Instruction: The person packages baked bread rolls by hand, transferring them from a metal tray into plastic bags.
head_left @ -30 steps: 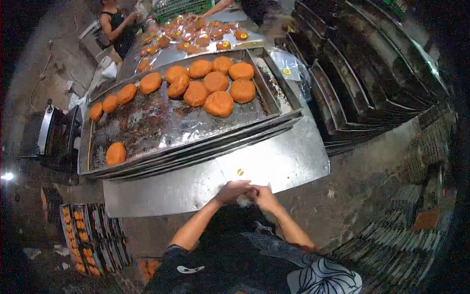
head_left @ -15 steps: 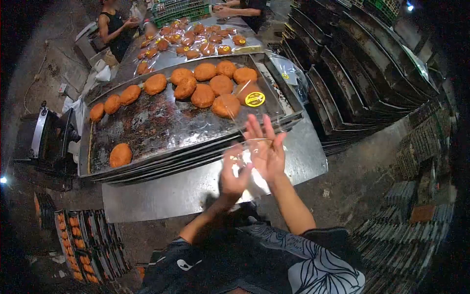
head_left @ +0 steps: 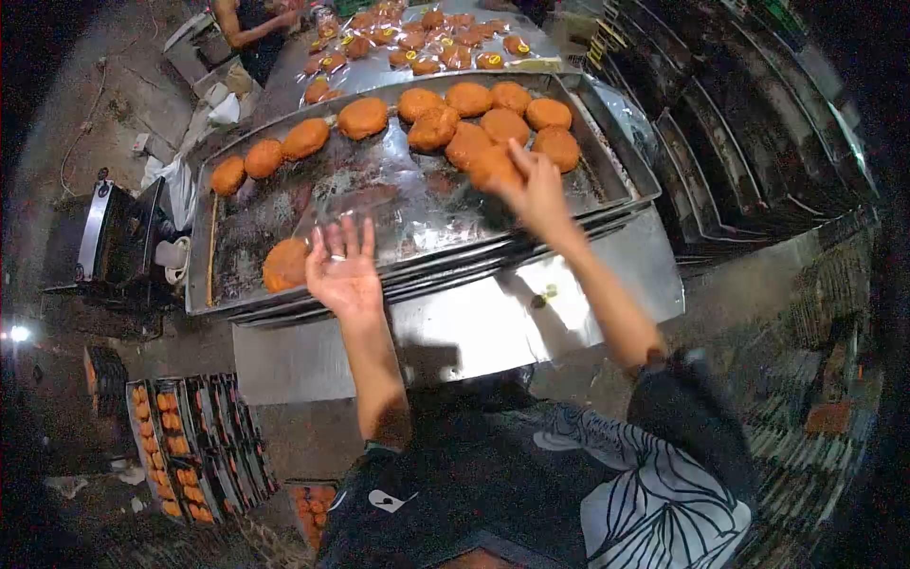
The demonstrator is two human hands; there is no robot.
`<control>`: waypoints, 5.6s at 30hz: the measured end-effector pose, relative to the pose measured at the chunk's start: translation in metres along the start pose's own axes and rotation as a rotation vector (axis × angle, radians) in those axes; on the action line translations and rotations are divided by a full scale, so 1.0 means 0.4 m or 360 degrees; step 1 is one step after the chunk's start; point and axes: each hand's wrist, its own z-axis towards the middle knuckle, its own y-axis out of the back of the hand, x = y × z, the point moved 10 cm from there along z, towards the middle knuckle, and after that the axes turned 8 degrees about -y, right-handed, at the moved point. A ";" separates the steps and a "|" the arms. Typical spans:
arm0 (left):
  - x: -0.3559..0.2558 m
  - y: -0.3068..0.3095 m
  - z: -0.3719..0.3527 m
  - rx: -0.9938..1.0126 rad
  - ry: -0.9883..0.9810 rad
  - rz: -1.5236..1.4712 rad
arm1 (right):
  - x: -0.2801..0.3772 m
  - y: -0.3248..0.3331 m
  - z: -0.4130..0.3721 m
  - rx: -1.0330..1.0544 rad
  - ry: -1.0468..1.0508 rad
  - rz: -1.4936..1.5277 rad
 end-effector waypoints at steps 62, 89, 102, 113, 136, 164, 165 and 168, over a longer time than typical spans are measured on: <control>0.712 0.349 -0.502 0.2584 0.0367 0.2203 | -0.422 0.005 -0.585 0.0989 -0.0801 0.0682; 0.435 -0.122 -0.363 0.0391 0.0249 0.0485 | -0.034 0.109 -0.240 0.0593 -0.0667 0.3751; -0.067 -0.070 -0.024 0.0130 -0.0274 0.0285 | -0.206 -0.137 0.147 0.0498 -0.0260 -0.0389; 0.221 -0.210 -0.196 0.0795 0.0281 0.0674 | 0.234 0.189 -0.268 -0.0324 0.0714 0.0273; 0.236 -0.219 -0.233 0.0342 0.0938 -0.0239 | 0.127 0.338 -0.337 -0.0260 0.0574 0.0597; 0.394 -0.022 -0.438 0.0616 0.0990 0.1026 | -0.069 0.162 -0.257 0.0168 -0.0216 0.0954; 0.424 0.033 -0.439 0.0661 0.1085 0.1049 | -0.077 0.218 -0.201 -0.0115 0.0147 0.0737; 0.508 0.105 -0.497 0.1953 0.0183 0.2066 | 0.005 0.378 0.002 -0.0482 0.0029 0.0708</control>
